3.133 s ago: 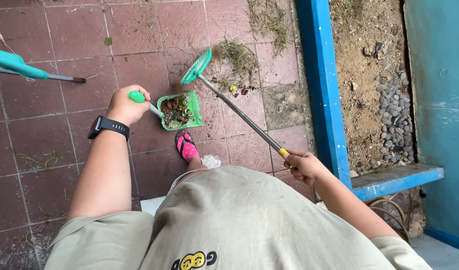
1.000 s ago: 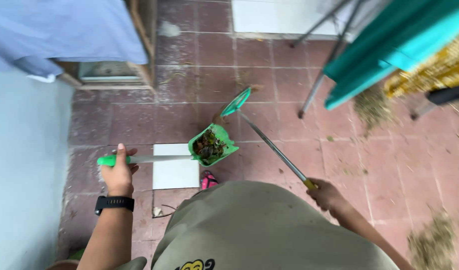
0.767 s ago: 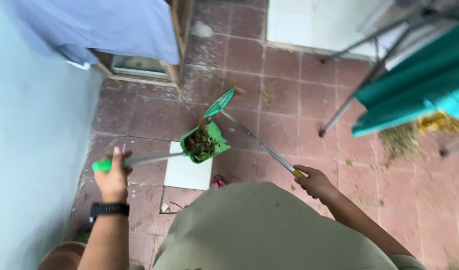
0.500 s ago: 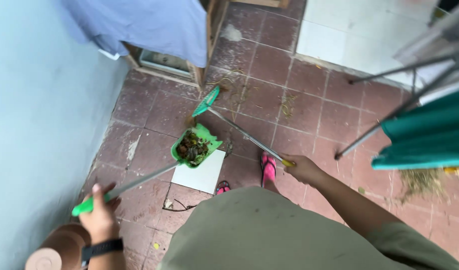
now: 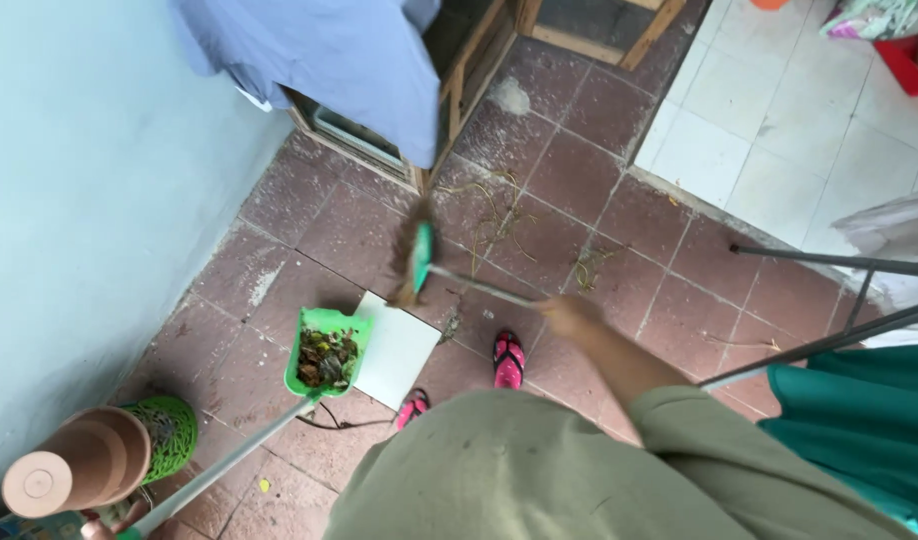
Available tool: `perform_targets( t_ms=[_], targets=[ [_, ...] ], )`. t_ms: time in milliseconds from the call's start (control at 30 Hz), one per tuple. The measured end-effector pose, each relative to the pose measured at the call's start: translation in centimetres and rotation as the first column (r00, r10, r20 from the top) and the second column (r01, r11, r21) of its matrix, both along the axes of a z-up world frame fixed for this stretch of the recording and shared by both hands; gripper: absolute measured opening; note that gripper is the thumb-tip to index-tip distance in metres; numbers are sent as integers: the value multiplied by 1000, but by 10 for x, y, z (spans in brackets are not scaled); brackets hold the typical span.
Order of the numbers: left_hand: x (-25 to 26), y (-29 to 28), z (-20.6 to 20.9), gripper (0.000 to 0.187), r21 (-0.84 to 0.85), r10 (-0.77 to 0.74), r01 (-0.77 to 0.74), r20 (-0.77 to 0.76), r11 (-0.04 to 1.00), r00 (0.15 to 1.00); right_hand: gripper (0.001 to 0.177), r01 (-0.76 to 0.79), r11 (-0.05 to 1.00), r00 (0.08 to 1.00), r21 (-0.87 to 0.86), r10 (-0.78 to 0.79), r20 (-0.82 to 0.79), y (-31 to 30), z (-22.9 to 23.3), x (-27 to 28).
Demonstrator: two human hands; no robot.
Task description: Sweeping grass and debris from an outdoor tiled patio into a dustpan.
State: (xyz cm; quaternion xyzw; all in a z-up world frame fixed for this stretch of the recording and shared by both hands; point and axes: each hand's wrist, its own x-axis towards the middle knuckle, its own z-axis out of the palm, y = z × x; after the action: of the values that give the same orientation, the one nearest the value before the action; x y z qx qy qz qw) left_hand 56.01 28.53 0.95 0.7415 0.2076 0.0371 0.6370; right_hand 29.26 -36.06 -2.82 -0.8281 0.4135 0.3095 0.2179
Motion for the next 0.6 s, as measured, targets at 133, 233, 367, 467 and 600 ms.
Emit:
perform_targets(
  t_ms=[133, 233, 367, 467, 600],
  targets=[
    [-27, -35, -7, 57, 47, 2, 0, -55, 999, 998, 46, -87, 996, 995, -19, 86, -56, -84, 21, -74],
    [-44, -66, -13, 60, 57, 14, -10, -71, 998, 997, 51, -64, 998, 987, -24, 60, -148, -131, 29, -101],
    [-59, -103, -1, 81, 76, 10, 0, -125, 997, 992, 54, 82, 996, 993, 29, -79, -87, -167, 66, -93],
    [-61, -113, -5, 62, -74, -22, 17, -65, 997, 998, 44, 281, 944, 958, 173, -287, 7, -175, 126, -52],
    [-47, -126, 17, 77, -228, -77, -33, -455, 973, 887, 43, 156, 983, 983, 97, -164, 78, -204, 84, -10]
  ],
)
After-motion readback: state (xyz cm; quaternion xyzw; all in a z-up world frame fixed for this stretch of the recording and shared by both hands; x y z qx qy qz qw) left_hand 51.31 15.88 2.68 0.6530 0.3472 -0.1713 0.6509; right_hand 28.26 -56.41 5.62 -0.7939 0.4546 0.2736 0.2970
